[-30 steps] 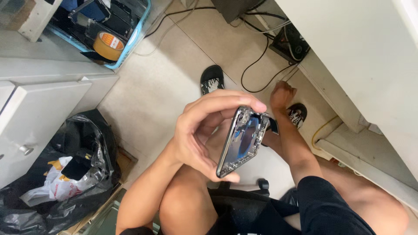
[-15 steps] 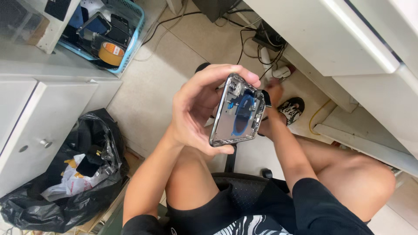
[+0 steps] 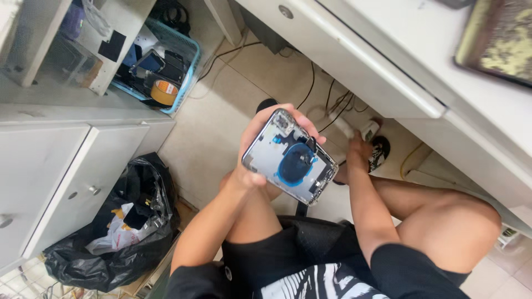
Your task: The person applies adhesive to the edge of a disassembled smartphone, uses a hair dryer to heat the device, and then secures a small internal component with a screwdriver. The person handles the phone, adhesive tube, hair dryer, and screwdriver during the process.
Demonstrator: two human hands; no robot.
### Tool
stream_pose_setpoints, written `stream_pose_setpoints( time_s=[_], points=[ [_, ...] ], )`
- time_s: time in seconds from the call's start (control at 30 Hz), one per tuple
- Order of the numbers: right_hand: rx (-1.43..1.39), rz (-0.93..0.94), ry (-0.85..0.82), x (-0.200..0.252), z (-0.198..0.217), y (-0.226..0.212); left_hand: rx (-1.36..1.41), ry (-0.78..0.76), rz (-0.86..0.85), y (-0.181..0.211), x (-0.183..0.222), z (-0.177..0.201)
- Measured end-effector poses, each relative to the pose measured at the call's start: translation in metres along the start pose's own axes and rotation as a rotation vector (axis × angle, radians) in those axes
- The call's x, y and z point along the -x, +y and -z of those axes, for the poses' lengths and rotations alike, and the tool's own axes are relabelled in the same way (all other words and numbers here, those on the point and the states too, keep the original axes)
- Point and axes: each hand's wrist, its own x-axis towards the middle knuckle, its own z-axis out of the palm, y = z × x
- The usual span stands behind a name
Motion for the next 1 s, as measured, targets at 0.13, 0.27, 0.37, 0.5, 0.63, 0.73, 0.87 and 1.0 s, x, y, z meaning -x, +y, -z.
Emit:
stream_pose_setpoints(
  time_s=[0.13, 0.27, 0.37, 0.5, 0.63, 0.73, 0.87, 1.0],
  points=[
    [0.114, 0.436, 0.427, 0.055, 0.077, 0.013, 0.162, 0.002, 0.02, -0.009, -0.024, -0.035],
    [0.106, 0.993, 0.445, 0.151, 0.159, -0.01, 0.2, -0.045, 0.046, 0.001, -0.043, -0.068],
    [-0.032, 1.257, 0.249, 0.21, 0.236, -0.027, 0.064, -0.129, -0.049, 0.012, -0.051, -0.092],
    [-0.275, 1.502, 0.178, 0.255, 0.342, -0.035, -0.049, -0.167, -0.105, 0.023, -0.046, -0.117],
    [-0.953, 1.489, -0.053, 0.245, 0.401, -0.035, -0.094, -0.172, -0.137, 0.019, -0.043, -0.136],
    [-1.162, 1.343, -0.18, 0.209, 0.43, -0.015, -0.082, -0.183, -0.119, -0.001, -0.043, -0.148],
    [-0.535, 1.443, 0.17, 0.203, 0.451, 0.013, -0.185, -0.208, -0.11, -0.026, -0.04, -0.156],
    [0.064, 1.691, 0.497, 0.214, 0.486, 0.013, -0.448, -0.318, -0.105, -0.038, -0.038, -0.16]
  ],
)
